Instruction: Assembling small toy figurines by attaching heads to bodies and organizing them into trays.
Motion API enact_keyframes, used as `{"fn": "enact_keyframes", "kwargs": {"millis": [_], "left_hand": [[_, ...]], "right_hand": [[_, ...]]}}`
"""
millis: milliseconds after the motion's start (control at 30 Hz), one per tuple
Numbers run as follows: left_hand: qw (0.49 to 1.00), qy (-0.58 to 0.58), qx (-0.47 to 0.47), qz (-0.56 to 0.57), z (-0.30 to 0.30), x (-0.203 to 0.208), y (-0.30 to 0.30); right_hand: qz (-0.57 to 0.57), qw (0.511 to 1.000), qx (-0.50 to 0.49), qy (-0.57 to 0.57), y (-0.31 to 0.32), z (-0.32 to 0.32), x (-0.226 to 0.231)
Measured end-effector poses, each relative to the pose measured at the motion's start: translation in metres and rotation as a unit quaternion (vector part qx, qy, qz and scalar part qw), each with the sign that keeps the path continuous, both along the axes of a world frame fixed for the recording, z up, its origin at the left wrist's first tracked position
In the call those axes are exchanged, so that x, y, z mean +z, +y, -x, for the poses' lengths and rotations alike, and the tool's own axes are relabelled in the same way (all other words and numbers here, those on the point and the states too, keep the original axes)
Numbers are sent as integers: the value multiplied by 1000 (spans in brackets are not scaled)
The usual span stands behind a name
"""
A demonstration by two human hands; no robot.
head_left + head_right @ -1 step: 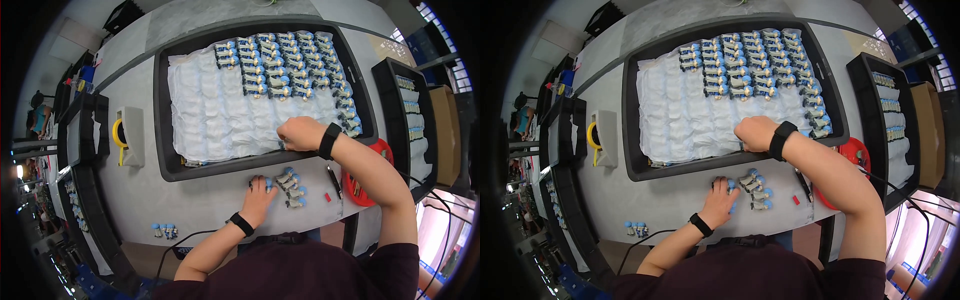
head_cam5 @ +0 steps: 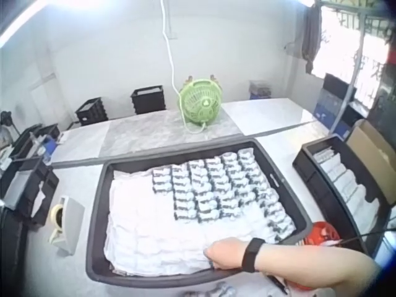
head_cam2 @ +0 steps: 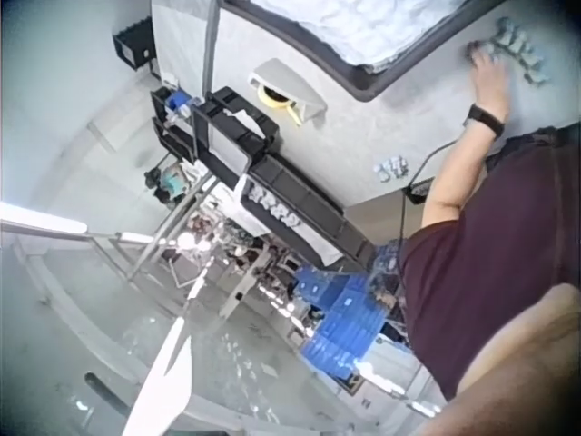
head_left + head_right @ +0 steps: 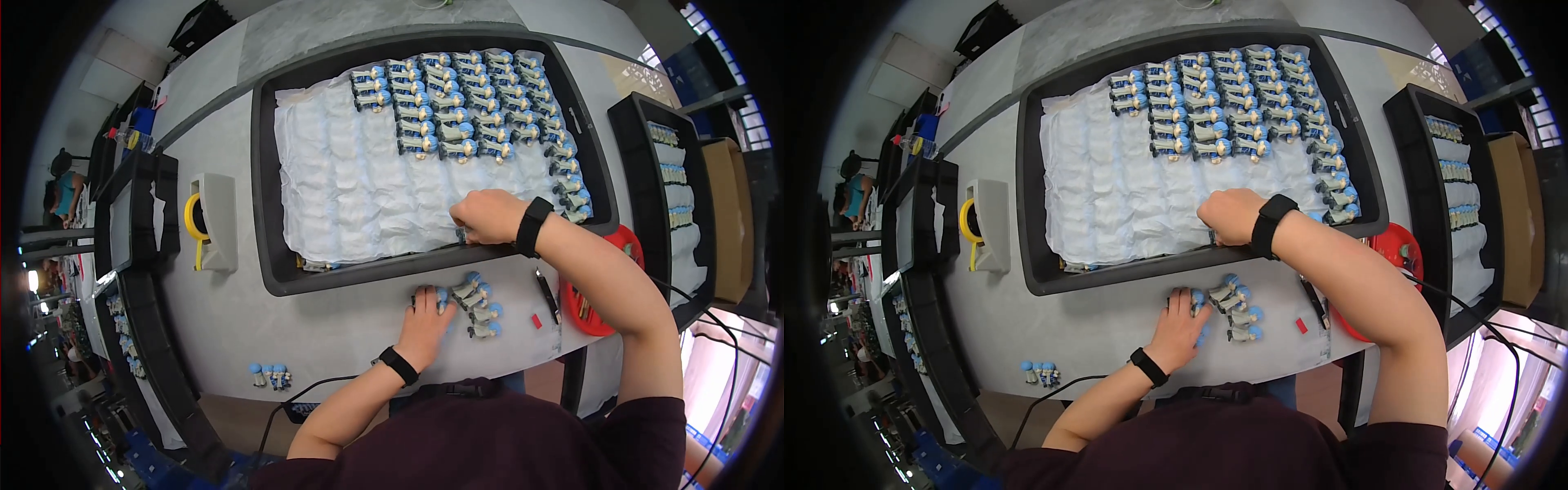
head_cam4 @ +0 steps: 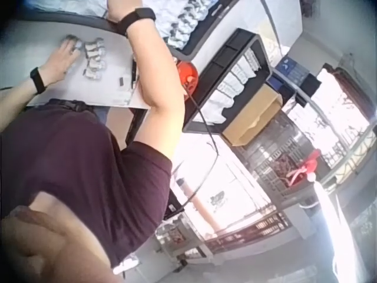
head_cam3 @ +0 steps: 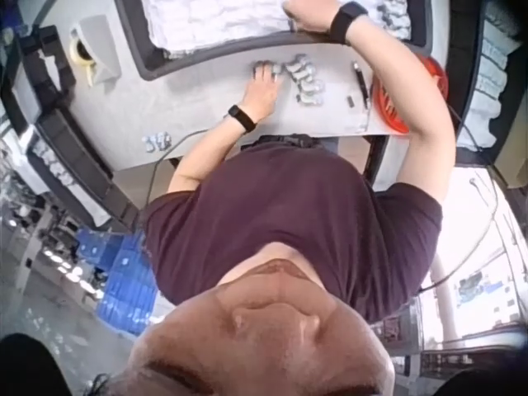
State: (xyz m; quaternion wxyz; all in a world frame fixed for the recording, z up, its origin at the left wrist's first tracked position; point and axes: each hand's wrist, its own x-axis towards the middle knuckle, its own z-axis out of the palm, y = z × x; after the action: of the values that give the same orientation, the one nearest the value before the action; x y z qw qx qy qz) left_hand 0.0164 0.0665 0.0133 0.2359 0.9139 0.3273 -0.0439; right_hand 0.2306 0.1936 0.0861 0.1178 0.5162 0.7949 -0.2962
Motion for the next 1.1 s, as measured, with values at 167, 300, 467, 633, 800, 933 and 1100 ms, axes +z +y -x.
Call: {"fn": "enact_keyframes", "kwargs": {"millis": [167, 300, 467, 633, 800, 933, 1100], "left_hand": [[999, 2, -4, 32, 0, 38, 9], [976, -79, -69, 193, 13, 99, 50], [963, -220, -89, 130, 10, 168, 139], [993, -114, -18, -5, -21, 146, 236], [992, 85, -34, -92, -65, 91, 284], [986, 111, -23, -119, -92, 71, 294], [990, 107, -29, -86, -95, 63, 304]], "right_hand": [[15, 999, 26, 30, 9, -2, -1], [9, 998, -1, 64, 7, -10, -3], [25, 994, -55, 91, 15, -17, -6], [83, 992, -33, 89, 10, -25, -1], [60, 996, 11, 68, 6, -13, 0], [-25, 999, 24, 37, 6, -15, -3], [-128, 946, -113, 274, -13, -28, 40]]}}
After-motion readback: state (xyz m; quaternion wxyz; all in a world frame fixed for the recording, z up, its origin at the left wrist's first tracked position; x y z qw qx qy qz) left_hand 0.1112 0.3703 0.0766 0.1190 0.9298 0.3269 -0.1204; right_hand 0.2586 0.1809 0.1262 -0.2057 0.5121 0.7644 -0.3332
